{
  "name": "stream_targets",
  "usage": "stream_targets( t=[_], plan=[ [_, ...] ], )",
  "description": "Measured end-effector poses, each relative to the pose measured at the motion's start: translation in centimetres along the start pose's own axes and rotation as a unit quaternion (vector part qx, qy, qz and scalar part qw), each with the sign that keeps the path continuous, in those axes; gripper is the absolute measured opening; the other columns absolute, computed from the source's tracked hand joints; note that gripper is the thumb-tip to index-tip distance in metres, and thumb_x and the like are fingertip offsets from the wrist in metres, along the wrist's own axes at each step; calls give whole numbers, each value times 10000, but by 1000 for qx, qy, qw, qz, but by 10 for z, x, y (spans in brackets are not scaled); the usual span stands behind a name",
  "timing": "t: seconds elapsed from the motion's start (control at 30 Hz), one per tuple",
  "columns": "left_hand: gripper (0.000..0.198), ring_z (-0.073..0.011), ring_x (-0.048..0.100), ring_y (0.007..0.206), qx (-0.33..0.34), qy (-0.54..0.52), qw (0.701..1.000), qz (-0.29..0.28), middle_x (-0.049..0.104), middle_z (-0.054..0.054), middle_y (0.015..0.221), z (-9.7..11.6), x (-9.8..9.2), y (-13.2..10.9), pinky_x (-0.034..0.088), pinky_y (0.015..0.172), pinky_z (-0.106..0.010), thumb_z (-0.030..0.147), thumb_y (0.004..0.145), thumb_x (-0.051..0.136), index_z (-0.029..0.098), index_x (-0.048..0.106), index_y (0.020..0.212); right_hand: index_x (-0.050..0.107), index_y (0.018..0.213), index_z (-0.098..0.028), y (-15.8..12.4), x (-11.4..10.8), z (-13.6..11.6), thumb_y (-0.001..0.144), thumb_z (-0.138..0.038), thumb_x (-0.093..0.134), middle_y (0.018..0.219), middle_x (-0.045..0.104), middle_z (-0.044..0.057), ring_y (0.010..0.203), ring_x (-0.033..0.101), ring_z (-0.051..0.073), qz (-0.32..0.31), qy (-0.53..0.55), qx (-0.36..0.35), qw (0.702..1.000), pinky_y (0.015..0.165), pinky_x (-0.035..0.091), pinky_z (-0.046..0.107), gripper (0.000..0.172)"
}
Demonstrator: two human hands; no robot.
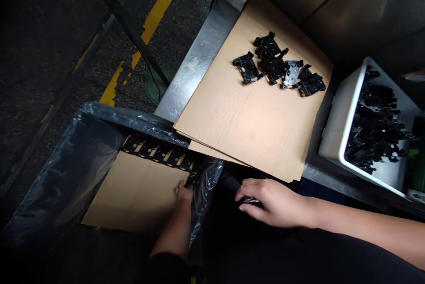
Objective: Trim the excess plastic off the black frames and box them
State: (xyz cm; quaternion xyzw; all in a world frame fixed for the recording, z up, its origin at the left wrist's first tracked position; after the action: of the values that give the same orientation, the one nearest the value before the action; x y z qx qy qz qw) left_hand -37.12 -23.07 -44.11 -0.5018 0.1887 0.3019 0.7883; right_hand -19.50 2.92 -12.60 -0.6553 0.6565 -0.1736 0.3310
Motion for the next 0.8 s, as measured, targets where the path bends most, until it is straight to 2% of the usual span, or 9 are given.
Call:
stream_targets(
  t=[0.17,0.27,0.33,0.4,0.47,0.53,0.6,0.7,0.8],
  plan=[
    [404,-272,729,1138,53,-107,983,142,704,-107,1321,47,-31,-10,650,921,-437,415,1028,751,195,682,1360,769,1231,-192,-11,-10,-5,1070,-314,632,1113,786,105,1002,767,227,57,21,-10,998,887,617,334,244],
    [421,-240,719,1059,145,-170,952,210,697,-118,1303,99,-58,-18,651,891,-437,443,1060,693,175,653,1382,789,1208,-195,-20,-16,-4,1036,-326,671,1092,795,100,982,777,225,102,36,-20,994,872,634,329,245],
    [442,-245,709,1071,232,-193,928,216,683,-121,1318,149,-77,-20,642,900,-444,465,1062,681,181,637,1397,798,1189,-207,-29,-19,-2,1020,-344,687,1082,802,92,975,787,229,132,45,-28,990,863,646,334,243],
    [438,-262,700,1123,332,-188,906,184,674,-127,1343,214,-89,-15,631,948,-473,478,1057,680,179,646,1376,801,1170,-231,-39,-23,1,1010,-355,691,1067,808,82,975,796,241,162,52,-38,985,858,662,352,230],
    [402,-287,688,1208,424,-151,884,123,687,-126,1353,294,-92,-5,598,1046,-531,474,1044,700,173,687,1311,800,1140,-277,-51,-28,5,985,-383,718,1035,813,69,945,804,256,191,58,-51,979,832,682,375,205],
    [426,-333,621,1381,494,-90,863,53,656,-137,1478,376,-84,7,515,1176,-601,462,995,773,187,713,1315,794,1114,-328,-65,-33,9,955,-415,748,1008,813,56,893,810,266,219,65,-62,972,796,698,391,187],
    [465,-369,519,1519,531,-29,847,-7,576,-144,1622,444,-72,15,421,1262,-653,434,981,795,204,711,1376,787,1099,-365,-81,-39,14,929,-437,767,992,813,44,851,813,271,246,72,-72,964,763,705,397,185],
    [384,-361,547,1503,527,37,847,-60,646,-138,1539,499,-60,18,417,1264,-664,407,997,782,185,737,1307,784,1096,-375,-109,-49,25,917,-424,765,997,819,39,835,816,278,279,81,-87,953,735,702,401,187],
    [351,-337,614,1419,483,54,872,-56,683,-135,1464,506,-63,9,486,1212,-628,402,1017,759,179,734,1287,785,1101,-332,-136,-58,39,941,-367,732,1001,823,65,838,814,283,307,88,-103,942,738,693,416,172]
  ],
)
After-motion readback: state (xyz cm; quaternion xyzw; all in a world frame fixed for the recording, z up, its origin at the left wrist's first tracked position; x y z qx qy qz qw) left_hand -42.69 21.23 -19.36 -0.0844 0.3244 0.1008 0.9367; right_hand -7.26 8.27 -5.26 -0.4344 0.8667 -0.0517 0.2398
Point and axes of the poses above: each hand's wrist, its own y-axis towards the middle knuckle, its own x-axis out of the palm, z = x × y, the point moved 1 cm from there along y, towards the middle knuckle
